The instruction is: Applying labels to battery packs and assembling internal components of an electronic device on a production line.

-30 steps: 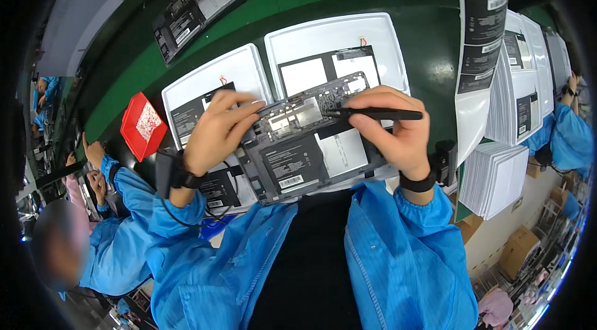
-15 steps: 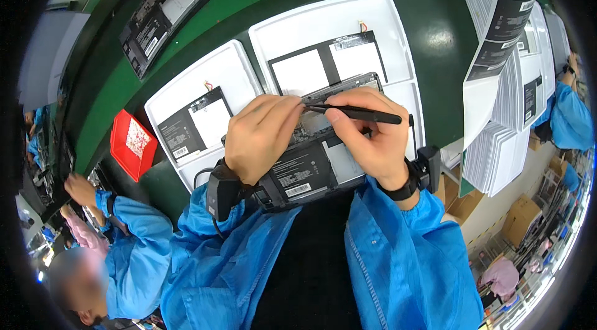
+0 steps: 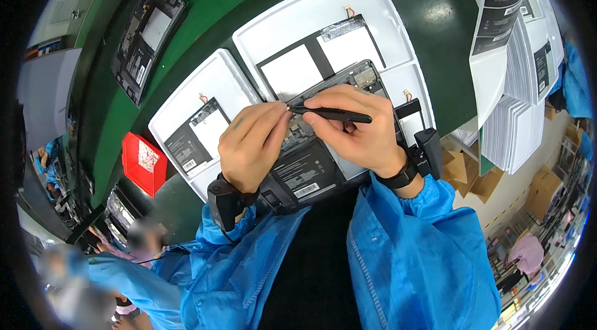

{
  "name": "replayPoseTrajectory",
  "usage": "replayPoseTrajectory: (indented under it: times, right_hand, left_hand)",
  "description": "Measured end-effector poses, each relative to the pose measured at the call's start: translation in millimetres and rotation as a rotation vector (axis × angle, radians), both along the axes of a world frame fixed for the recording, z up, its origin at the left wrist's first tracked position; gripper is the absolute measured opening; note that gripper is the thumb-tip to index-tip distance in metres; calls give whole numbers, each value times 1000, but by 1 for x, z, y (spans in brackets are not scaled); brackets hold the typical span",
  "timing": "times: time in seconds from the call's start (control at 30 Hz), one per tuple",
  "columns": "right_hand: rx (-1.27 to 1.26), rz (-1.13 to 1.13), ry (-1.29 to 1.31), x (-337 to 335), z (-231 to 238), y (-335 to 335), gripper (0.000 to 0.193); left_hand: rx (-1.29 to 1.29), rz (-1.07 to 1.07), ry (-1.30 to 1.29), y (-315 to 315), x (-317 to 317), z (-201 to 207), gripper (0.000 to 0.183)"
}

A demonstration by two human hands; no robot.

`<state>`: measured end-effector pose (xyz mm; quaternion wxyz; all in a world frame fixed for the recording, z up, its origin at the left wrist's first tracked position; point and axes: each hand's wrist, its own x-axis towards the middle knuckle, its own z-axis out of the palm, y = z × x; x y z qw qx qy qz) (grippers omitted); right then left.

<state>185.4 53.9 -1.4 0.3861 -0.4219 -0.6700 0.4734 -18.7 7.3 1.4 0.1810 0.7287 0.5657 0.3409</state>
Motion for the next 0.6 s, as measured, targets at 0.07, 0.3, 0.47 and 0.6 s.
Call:
replayPoseTrajectory:
  times: [0.07,0.3,0.47,0.6]
  right_hand:
    - [-7,-8,11,0,0,0,18]
    - [-23,21,-21,0,6,4,18]
    - [27,14,29,-2,-1,4,18]
    - [68,63,8,-2,1,7,17]
  left_hand:
    - [15,9,-8,0,1,-1,22]
    - [13,40,-34,1,4,-2,21]
    - [13,58,-42,1,6,-3,22]
    - [15,90,-46,3,10,-1,19]
